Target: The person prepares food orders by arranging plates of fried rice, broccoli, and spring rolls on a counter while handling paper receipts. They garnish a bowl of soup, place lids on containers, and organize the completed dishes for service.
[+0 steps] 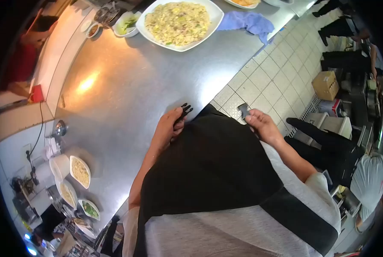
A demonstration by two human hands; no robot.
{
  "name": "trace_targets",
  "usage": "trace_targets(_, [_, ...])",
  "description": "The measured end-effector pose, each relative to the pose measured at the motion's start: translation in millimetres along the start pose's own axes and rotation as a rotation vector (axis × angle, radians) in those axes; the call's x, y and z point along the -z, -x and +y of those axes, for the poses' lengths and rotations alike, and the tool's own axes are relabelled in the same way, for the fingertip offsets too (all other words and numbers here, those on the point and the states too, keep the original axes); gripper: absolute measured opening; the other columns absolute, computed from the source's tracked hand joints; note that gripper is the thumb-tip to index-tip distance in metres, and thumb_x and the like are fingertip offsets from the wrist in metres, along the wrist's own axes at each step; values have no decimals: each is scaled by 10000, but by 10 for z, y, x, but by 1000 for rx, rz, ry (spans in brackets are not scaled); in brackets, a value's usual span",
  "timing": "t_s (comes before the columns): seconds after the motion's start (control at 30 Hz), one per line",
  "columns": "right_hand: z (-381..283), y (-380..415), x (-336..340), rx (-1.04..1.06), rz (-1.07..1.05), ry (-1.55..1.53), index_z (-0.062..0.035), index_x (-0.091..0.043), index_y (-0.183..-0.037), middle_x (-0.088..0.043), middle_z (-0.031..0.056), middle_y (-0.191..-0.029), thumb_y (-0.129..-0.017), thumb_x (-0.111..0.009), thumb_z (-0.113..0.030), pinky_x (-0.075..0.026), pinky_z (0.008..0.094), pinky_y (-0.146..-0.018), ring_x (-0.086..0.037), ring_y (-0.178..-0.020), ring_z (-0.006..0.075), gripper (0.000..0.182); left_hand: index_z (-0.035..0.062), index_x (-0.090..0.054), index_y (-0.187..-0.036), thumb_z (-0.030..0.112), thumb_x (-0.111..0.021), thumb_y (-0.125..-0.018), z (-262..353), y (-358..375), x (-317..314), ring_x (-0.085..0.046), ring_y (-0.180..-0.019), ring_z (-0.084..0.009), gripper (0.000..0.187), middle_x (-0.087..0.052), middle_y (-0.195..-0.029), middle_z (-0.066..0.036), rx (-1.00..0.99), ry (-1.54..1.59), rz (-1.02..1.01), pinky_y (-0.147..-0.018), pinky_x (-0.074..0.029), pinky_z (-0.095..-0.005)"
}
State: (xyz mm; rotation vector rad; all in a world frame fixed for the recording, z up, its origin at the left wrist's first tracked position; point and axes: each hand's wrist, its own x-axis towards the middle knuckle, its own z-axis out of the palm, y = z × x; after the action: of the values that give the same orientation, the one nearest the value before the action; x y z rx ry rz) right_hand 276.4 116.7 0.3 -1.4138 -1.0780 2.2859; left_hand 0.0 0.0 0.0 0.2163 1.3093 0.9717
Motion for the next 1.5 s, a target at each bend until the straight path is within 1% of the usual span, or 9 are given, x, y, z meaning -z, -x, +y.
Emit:
trace_targets(0.1, [-212, -165, 103, 82, 182, -99, -95, -458, -782, -431, -7, -548, -906, -537, -183, -244, 219, -342, -344, -386, 64, 172, 78, -506, -796, 365, -454, -930, -31, -13, -4, -251, -432, -31, 321, -321, -541, 72, -1, 26, -77, -388, -154, -206])
trace_targets(0.47, [-147, -554, -383, -220, -409, 175, -86, -585, -862, -443, -70, -561, -893, -582, -226, -243, 148, -336, -351, -404, -2, 143, 105, -520, -757, 404, -493, -902, 52, -74, 36, -249, -431, -22, 333, -332, -532, 82, 147, -16, -187, -384, -150, -197])
trace_targets(0.67, [-172, -581, -413, -336, -428, 115, -14, -620, -957, -628, -1, -804, -869, -612, -146, -469, 167, -592, -576, -664, 52, 159, 107, -544, -731, 427, -539, -869, 55, -87, 12, -264, -432, -10, 348, -347, -536, 91, 120, -62, -231, -384, -162, -181])
trace_targets(0.77, [-180, -559, -480, -284, -452, 151, -80, -608, -895, -543, -67, -647, -879, -601, -202, -295, 141, -350, -426, -443, -7, 123, 107, -566, -743, 433, -551, -861, 87, -92, -19, -278, -435, -7, 347, -357, -538, 90, 144, -117, -241, -385, -177, -171])
trace_targets(0.97, [-243, -621, -486, -272, -542, 309, -33, -625, -924, -623, -15, -822, -869, -605, -147, -462, 185, -663, -567, -721, 51, 128, 106, -585, -755, 447, -553, -855, 141, -166, -61, -334, -459, -17, 357, -411, -567, 74, 160, -281, -343, -404, -242, -177])
trace_targets(1.17, [-725, -610, -733, 81, -671, 1059, -60, -586, -1012, -603, 18, -789, -857, -622, -261, -450, 243, -618, -569, -680, 107, 256, 25, -604, -848, 374, -436, -932, 9, 54, 0, -520, -736, -147, 397, -527, -706, -36, -377, -536, -187, -653, -429, -286])
trace_targets(1.27, [-645, -724, -1030, 508, -825, 1284, -77, -588, -1066, -621, 107, -960, -846, -584, -372, -463, 353, -772, -591, -888, 274, 368, 34, -612, -902, 262, -452, -921, -121, 623, 546, -568, -798, -267, 280, -604, -818, -151, -457, -955, 256, -712, -447, -354])
trace_targets(1.43, [-428, -944, -1477, 701, -1161, 1240, -86, -629, -1001, -630, 113, -907, -882, -536, -316, -463, 374, -767, -591, -857, 282, 275, 43, -670, -940, 250, -584, -713, -989, 1908, 1103, -619, -740, -212, 320, -651, -822, -148, 676, -1050, -459, -659, -500, -355])
trace_targets(1.5, [-426, -989, -1537, 775, -1233, 1226, -80, -634, -940, -626, 97, -846, -868, -553, -234, -472, 367, -706, -595, -783, 281, 188, 39, -659, -972, 246, -584, -721, -1325, 2166, 809, -618, -747, -215, 334, -649, -848, -147, 668, -849, -544, -666, -503, -350])
